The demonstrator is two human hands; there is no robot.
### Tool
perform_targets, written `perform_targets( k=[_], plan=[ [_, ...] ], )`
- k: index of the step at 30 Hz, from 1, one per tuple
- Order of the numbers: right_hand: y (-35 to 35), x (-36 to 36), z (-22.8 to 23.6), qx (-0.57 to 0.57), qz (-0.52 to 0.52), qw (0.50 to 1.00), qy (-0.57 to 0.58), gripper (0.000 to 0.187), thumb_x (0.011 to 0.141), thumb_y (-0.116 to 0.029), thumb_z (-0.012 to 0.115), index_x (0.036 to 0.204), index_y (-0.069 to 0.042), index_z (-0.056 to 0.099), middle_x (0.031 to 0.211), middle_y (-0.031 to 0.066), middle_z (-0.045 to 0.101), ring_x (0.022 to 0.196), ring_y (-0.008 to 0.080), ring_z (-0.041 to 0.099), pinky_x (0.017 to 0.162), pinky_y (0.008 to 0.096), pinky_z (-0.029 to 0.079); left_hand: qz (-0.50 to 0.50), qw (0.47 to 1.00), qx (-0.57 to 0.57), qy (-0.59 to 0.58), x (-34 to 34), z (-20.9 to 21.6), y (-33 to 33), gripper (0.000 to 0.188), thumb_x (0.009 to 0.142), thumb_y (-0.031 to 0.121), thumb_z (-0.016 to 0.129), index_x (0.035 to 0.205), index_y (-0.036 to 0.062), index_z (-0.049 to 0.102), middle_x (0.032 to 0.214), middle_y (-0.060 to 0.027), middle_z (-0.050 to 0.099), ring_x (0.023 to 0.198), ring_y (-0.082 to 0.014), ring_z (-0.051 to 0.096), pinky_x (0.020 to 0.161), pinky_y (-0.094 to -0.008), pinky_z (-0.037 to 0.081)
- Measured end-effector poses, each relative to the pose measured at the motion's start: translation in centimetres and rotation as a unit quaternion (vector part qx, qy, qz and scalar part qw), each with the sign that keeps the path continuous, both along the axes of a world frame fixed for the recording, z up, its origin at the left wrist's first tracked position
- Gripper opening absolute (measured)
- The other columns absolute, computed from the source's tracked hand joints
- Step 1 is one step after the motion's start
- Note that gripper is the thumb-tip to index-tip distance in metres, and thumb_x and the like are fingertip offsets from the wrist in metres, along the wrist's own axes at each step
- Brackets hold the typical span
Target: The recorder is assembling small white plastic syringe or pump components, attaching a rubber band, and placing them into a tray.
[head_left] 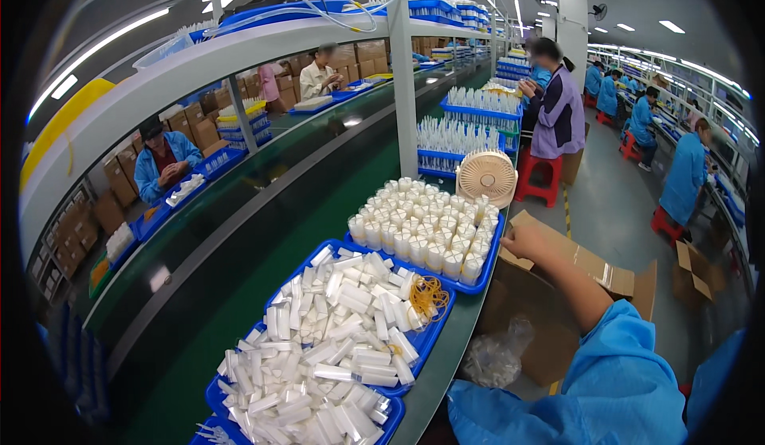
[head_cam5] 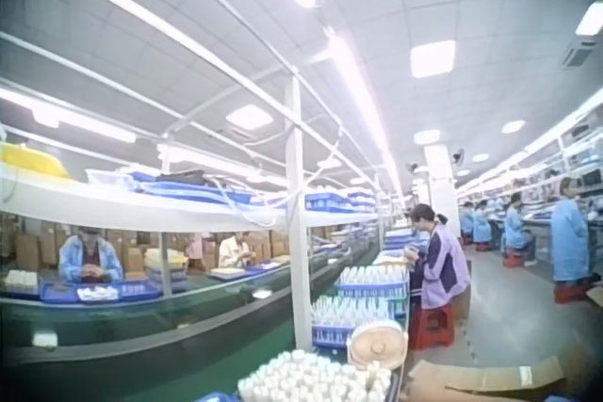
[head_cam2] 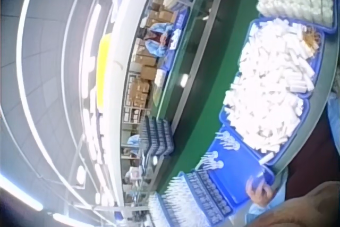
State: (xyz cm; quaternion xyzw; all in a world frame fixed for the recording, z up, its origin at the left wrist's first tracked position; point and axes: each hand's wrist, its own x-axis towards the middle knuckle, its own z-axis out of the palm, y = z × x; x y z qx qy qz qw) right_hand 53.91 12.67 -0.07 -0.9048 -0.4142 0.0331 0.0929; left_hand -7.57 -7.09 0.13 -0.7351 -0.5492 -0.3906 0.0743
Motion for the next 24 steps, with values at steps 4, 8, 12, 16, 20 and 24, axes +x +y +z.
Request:
perform_targets(
  k=[4, 8, 12, 16, 20, 24],
  plan=[
    [1.4, 0.2, -0.9, 0.042, 0.005, 0.986, 0.161, 0.032, 0.075, -0.028, 0.052, 0.06, -0.003, 0.065, 0.051, 0.0139, 0.058, 0.05, 0.0257, 0.059, 0.052, 0.0372, 0.049, -0.03, 0.999, -0.008, -0.025, -0.1, 0.4, 0.1, 0.031, 0.074, -0.007, 0.045, 0.095, 0.0074, 0.062, 0.114, -0.0235, 0.049, 0.098, -0.0398, 0.052, 0.08, -0.048, 0.044],
    [1.9, 1.5, -1.2, 0.028, -0.028, 0.951, 0.308, 0.025, 0.076, -0.019, 0.048, 0.063, 0.0, 0.058, 0.051, 0.0103, 0.055, 0.041, 0.0178, 0.053, 0.038, 0.031, 0.041, -0.072, 0.997, 0.0, -0.04, -0.8, 0.2, 0.4, 0.03, 0.072, -0.006, 0.047, 0.094, 0.0071, 0.062, 0.111, -0.0215, 0.051, 0.098, -0.0403, 0.051, 0.08, -0.0491, 0.043],
    [1.8, -1.5, 1.1, 0.011, -0.037, 0.947, 0.319, 0.025, 0.078, -0.021, 0.049, 0.066, 0.0, 0.056, 0.052, 0.0088, 0.054, 0.041, 0.0164, 0.051, 0.035, 0.0274, 0.038, -0.077, 0.997, 0.005, -0.026, -1.6, -0.6, -0.4, 0.029, 0.071, -0.004, 0.047, 0.095, 0.0046, 0.06, 0.106, -0.0202, 0.053, 0.098, -0.0406, 0.051, 0.079, -0.0494, 0.044],
    [2.0, -0.6, 1.1, -0.014, -0.056, 0.93, 0.364, 0.027, 0.08, -0.025, 0.053, 0.069, -0.001, 0.054, 0.053, 0.0074, 0.052, 0.041, 0.0151, 0.051, 0.034, 0.0255, 0.035, -0.097, 0.995, 0.01, -0.017, -1.9, -0.4, -0.4, 0.029, 0.07, -0.004, 0.047, 0.096, 0.0041, 0.058, 0.105, -0.0199, 0.053, 0.096, -0.0401, 0.052, 0.079, -0.0486, 0.044],
    [2.0, -1.3, 1.3, -0.025, -0.05, 0.93, 0.364, 0.027, 0.079, -0.025, 0.059, 0.065, -0.003, 0.052, 0.052, 0.0066, 0.05, 0.039, 0.0135, 0.048, 0.032, 0.024, 0.03, -0.107, 0.993, 0.026, -0.031, -2.1, -1.1, -0.4, 0.03, 0.069, -0.004, 0.049, 0.097, 0.0054, 0.057, 0.104, -0.0207, 0.053, 0.094, -0.0396, 0.053, 0.078, -0.0456, 0.046],
    [2.5, -0.7, -0.1, 0.018, -0.084, 0.924, 0.374, 0.031, 0.078, -0.026, 0.063, 0.058, -0.005, 0.05, 0.047, 0.0056, 0.047, 0.035, 0.0124, 0.041, 0.032, 0.0251, 0.026, -0.115, 0.992, 0.044, -0.034, -2.4, -1.3, -0.3, 0.032, 0.07, -0.004, 0.049, 0.098, 0.0061, 0.057, 0.104, -0.0211, 0.053, 0.094, -0.0389, 0.054, 0.077, -0.0432, 0.047]
  ],
)
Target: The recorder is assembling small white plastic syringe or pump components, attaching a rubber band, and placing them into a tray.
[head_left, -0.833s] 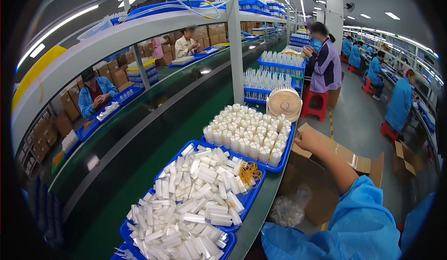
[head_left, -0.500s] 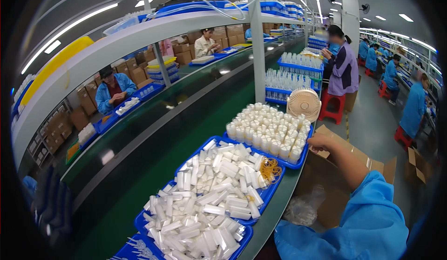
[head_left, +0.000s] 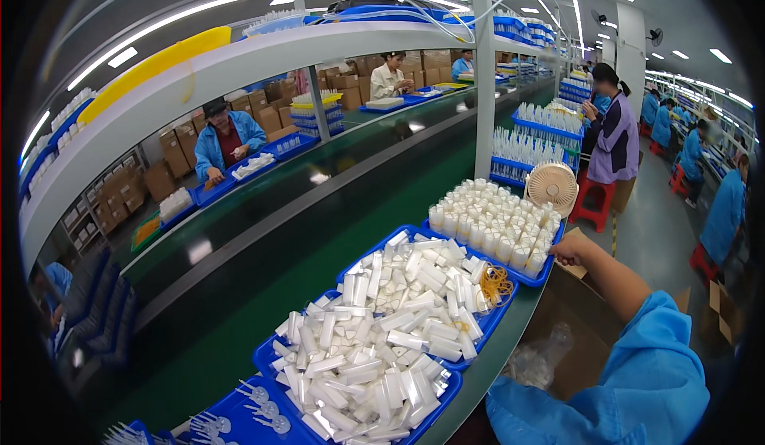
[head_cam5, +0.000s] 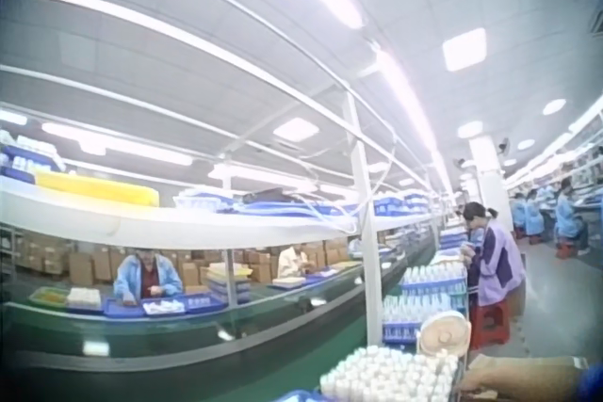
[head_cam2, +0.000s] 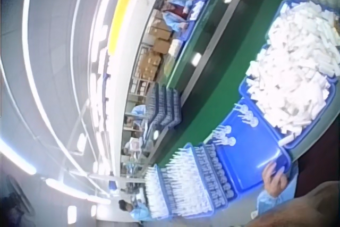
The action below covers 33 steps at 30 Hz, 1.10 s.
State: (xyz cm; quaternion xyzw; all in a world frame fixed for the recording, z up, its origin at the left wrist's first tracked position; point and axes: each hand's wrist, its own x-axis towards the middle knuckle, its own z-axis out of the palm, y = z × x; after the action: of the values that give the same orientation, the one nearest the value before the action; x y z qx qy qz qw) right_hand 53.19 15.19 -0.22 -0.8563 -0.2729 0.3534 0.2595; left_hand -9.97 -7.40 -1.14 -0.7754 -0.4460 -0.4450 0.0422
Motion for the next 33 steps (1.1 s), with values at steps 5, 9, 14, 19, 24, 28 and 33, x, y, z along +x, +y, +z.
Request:
perform_targets(
  k=[5, 9, 14, 19, 24, 28, 33],
  plan=[
    [-0.3, -2.1, 0.9, 0.047, -0.075, 0.996, -0.022, 0.038, 0.074, -0.028, 0.066, 0.049, -0.007, 0.046, 0.045, 0.0062, 0.043, 0.033, 0.0137, 0.038, 0.031, 0.028, 0.024, -0.011, 1.0, 0.019, -0.008, -0.1, -0.3, 0.1, 0.031, 0.069, -0.005, 0.05, 0.097, 0.0057, 0.059, 0.105, -0.0212, 0.053, 0.094, -0.0391, 0.054, 0.078, -0.0424, 0.047],
    [-0.7, -2.2, 1.3, 0.302, -0.109, 0.944, 0.072, 0.023, 0.076, -0.021, 0.062, 0.063, -0.005, 0.052, 0.053, 0.0045, 0.048, 0.042, 0.013, 0.044, 0.036, 0.0277, 0.03, -0.021, 1.0, 0.014, -0.003, -0.2, -0.2, 0.1, 0.031, 0.067, -0.006, 0.05, 0.095, 0.0049, 0.06, 0.105, -0.0217, 0.052, 0.094, -0.0391, 0.054, 0.078, -0.0433, 0.046],
    [-0.6, -4.5, 4.3, 0.42, -0.113, 0.849, 0.299, 0.023, 0.077, -0.012, 0.058, 0.099, -0.011, 0.05, 0.094, 0.0035, 0.054, 0.09, 0.0212, 0.054, 0.075, 0.0446, 0.048, -0.007, 1.0, 0.016, 0.0, -0.1, 0.0, 0.0, 0.03, 0.065, -0.005, 0.049, 0.091, 0.0026, 0.061, 0.103, -0.0223, 0.053, 0.093, -0.0387, 0.054, 0.076, -0.0456, 0.047],
    [0.9, -4.4, 2.7, 0.527, -0.069, 0.769, 0.355, 0.022, 0.076, -0.005, 0.058, 0.094, -0.014, 0.048, 0.095, 0.0042, 0.055, 0.091, 0.0242, 0.056, 0.074, 0.0507, 0.05, 0.006, 1.0, 0.012, 0.016, 0.6, 1.3, 0.2, 0.025, 0.065, -0.004, 0.05, 0.086, 0.0015, 0.063, 0.101, -0.0234, 0.054, 0.093, -0.0392, 0.054, 0.076, -0.0458, 0.047],
    [1.3, -4.4, 1.9, 0.582, -0.059, 0.729, 0.355, 0.023, 0.074, -0.003, 0.057, 0.093, -0.012, 0.048, 0.092, 0.0059, 0.059, 0.081, 0.0242, 0.061, 0.064, 0.0475, 0.055, 0.019, 0.999, -0.022, 0.029, 1.0, 1.1, -0.2, 0.022, 0.066, -0.001, 0.053, 0.086, 0.0008, 0.062, 0.101, -0.0218, 0.055, 0.092, -0.0399, 0.054, 0.08, -0.0483, 0.045],
    [0.7, -5.1, 3.6, 0.622, -0.06, 0.705, 0.336, 0.026, 0.073, -0.005, 0.057, 0.096, -0.013, 0.05, 0.091, 0.0051, 0.059, 0.08, 0.0219, 0.062, 0.061, 0.0452, 0.055, 0.022, 0.998, -0.017, 0.056, 0.3, -0.4, -0.7, 0.026, 0.068, 0.001, 0.055, 0.093, 0.0033, 0.061, 0.102, -0.0187, 0.055, 0.095, -0.0379, 0.053, 0.082, -0.0472, 0.044],
    [4.5, -8.8, 5.5, 0.639, -0.018, 0.644, 0.421, 0.027, 0.073, -0.003, 0.057, 0.1, -0.005, 0.055, 0.092, 0.0064, 0.06, 0.086, 0.0206, 0.06, 0.08, 0.0375, 0.05, 0.019, 0.995, 0.028, 0.095, -1.1, -1.8, -0.6, 0.031, 0.068, 0.001, 0.056, 0.098, 0.0075, 0.061, 0.103, -0.0158, 0.056, 0.097, -0.0338, 0.053, 0.082, -0.0426, 0.045]
  ],
)
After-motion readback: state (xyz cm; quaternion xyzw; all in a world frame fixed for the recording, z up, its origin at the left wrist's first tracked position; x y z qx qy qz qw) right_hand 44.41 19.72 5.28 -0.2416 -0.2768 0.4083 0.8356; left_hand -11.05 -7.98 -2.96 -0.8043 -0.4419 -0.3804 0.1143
